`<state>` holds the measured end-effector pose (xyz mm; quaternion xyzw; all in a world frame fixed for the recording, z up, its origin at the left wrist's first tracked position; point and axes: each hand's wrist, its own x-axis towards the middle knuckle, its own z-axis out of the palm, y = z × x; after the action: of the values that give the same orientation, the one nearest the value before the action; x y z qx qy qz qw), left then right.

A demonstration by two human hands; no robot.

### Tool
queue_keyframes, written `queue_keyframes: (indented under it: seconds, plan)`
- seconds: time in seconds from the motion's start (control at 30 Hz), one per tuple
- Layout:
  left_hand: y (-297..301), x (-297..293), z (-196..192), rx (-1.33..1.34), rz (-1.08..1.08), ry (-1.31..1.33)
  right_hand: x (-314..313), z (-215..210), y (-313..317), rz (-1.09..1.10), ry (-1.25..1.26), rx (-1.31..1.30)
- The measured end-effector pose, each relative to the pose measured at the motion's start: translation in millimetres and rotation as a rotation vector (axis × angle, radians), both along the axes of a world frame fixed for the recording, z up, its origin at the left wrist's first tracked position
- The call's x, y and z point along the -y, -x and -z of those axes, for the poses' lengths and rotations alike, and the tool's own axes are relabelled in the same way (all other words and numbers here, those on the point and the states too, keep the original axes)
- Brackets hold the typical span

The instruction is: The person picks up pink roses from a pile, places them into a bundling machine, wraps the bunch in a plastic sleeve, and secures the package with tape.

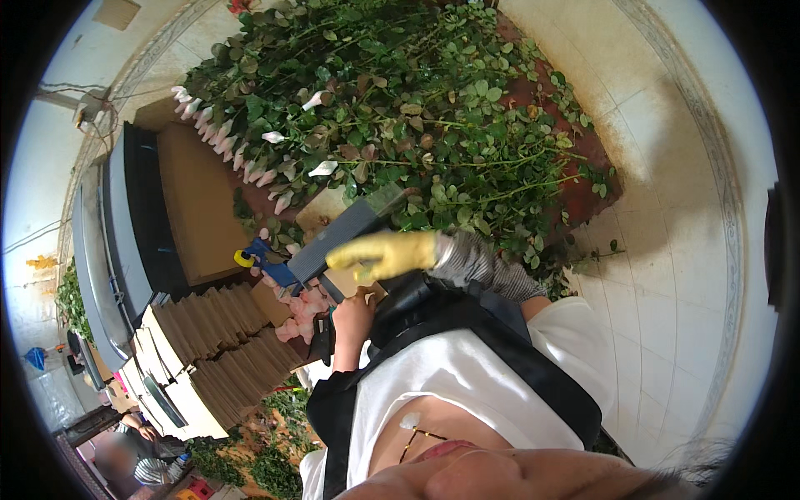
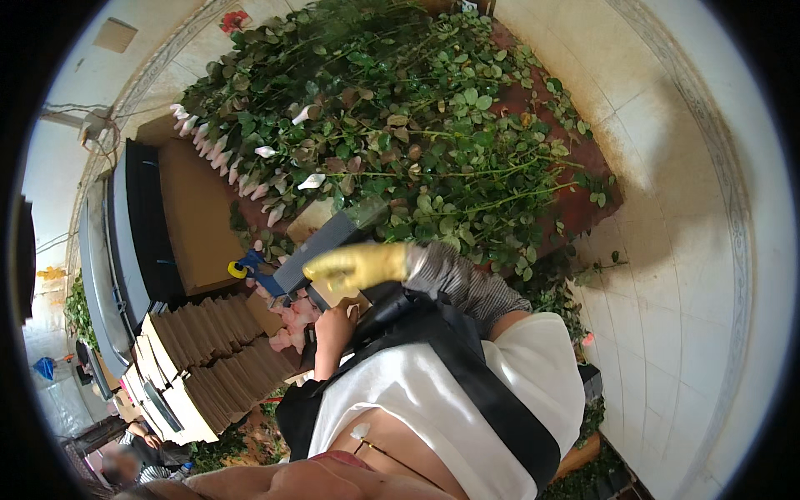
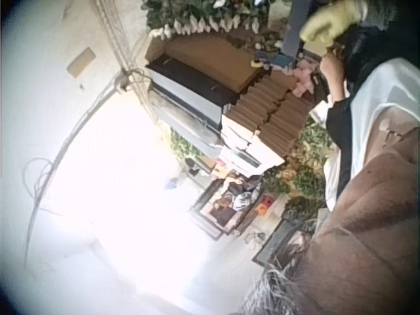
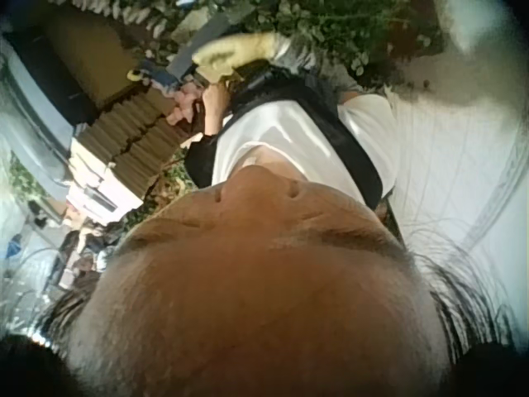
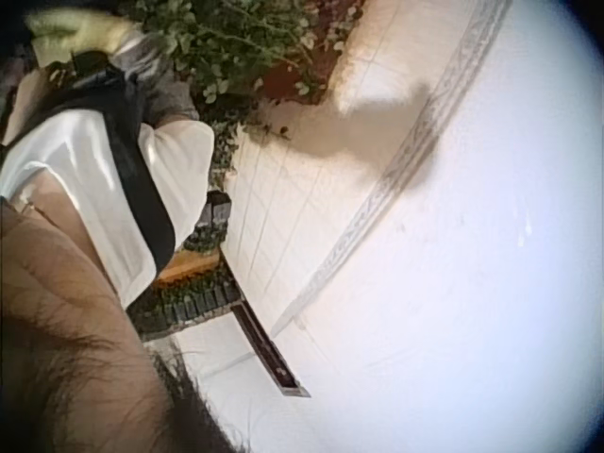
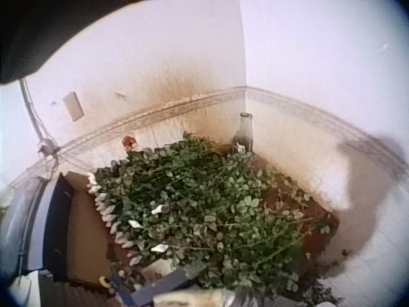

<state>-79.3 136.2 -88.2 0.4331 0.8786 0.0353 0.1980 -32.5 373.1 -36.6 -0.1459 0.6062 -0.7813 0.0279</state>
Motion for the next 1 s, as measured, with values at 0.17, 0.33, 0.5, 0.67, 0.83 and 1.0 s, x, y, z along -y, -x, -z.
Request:
queue_keyframes:
  seconds: [0.17, 0.33, 0.5, 0.67, 0.83, 1.0]
  plan:
    - [-8.6, -9.1, -25.2, 0.071, -0.08, 0.005, -131.4, 10.7, 36.4, 0.851, -1.197, 0.019]
    - [-7.5, -23.0, -20.3, 0.068, -0.055, -0.014, -174.7, 166.4, 23.5, 0.732, -1.696, 0.56]
    - [-9.6, -10.4, -24.8, 0.077, -0.14, -0.072, -156.5, 81.2, 21.5, 0.929, -1.256, -0.088]
    - [4.2, 9.7, -2.1, 0.323, -0.134, -0.336, -125.5, -58.3, -41.4, 0.678, -1.182, -0.232]
    - [60.4, 37.0, 30.3, 1.305, -0.547, -0.497, -78.4, -56.0, -101.8, 0.325, -1.282, -0.134]
    - [69.7, 27.0, 14.0, 1.389, -0.528, -0.497, -40.5, 10.0, -121.2, 0.326, -1.627, 0.199]
